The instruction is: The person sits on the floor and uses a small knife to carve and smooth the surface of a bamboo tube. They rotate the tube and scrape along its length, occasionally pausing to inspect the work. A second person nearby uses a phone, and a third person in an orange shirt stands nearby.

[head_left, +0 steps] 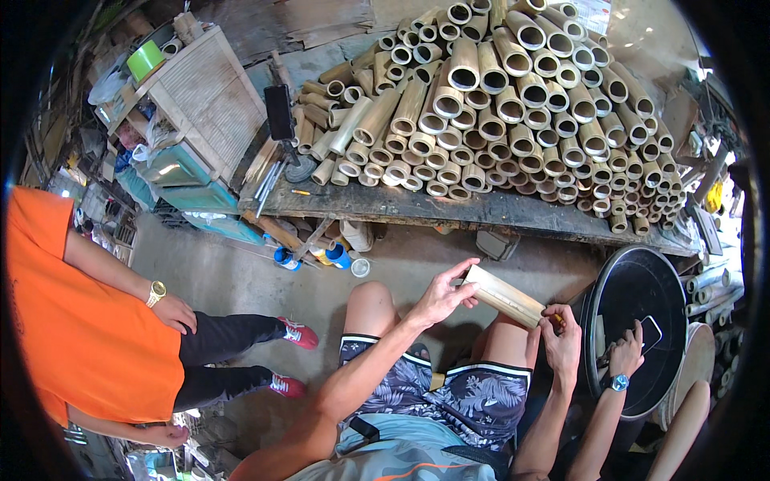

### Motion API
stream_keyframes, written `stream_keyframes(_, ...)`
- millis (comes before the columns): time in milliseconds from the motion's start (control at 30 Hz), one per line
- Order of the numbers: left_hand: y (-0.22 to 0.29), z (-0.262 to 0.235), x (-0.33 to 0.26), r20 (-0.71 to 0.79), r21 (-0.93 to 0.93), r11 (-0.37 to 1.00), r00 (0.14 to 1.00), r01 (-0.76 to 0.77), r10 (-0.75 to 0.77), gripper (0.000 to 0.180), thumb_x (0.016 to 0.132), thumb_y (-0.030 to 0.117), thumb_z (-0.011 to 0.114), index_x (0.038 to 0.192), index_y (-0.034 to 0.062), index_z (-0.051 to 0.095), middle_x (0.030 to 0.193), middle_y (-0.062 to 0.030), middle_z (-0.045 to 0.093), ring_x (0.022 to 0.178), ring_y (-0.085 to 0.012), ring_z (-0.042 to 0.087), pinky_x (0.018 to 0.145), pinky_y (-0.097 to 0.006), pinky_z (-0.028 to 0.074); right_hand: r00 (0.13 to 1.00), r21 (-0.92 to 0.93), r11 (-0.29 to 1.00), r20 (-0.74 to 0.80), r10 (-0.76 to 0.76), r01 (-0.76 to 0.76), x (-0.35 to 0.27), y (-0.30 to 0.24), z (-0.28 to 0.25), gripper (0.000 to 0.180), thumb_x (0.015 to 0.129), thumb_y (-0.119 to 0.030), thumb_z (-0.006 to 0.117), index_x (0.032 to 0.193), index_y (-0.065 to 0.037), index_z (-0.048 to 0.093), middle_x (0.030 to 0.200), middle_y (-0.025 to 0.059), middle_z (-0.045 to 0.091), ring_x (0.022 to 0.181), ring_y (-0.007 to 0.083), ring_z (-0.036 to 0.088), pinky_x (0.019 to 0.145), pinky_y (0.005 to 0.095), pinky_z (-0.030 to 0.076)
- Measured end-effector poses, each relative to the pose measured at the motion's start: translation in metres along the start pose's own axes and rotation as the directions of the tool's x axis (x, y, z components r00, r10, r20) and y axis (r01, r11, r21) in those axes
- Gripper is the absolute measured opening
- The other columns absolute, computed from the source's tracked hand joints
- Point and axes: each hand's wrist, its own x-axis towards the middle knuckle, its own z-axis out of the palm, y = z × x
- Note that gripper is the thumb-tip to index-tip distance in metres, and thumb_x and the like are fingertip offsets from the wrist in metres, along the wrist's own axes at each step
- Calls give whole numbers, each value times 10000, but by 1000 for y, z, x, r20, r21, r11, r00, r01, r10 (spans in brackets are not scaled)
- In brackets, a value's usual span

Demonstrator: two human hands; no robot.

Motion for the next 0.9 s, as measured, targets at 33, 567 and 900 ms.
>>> stream_keyframes(33,0,0,0,1,3,1000,1000,-1,1,617,1026,142,681,1578,40,427,1230,-106,668,874,-151,720,748,-283,612,1000,-14,1000,-1,11,-11,0,0,0,144,919,-28,681,1053,10,643,896,129,712,865,190,705,828,337,546)
stream_keyframes(567,2,0,1,2,-18,1000,1000,11,-11,633,1012,173,702,1573,45,437,1234,-83,658,866,-128,688,727,-278,610,1000,-5,1000,-5,10,-10,0,0,1,140,917,-24,681,1049,9,645,886,123,709,847,188,695,820,335,541)
stream_keyframes(900,1,0,0,-3,-7,1000,1000,1,-1,599,1021,130,682,1563,43,443,1234,-110,664,876,-153,714,739,-285,614,1000,-22,1000,2,0,1,0,-2,-2,141,916,-12,683,1050,8,642,898,119,715,877,186,704,844,335,547)
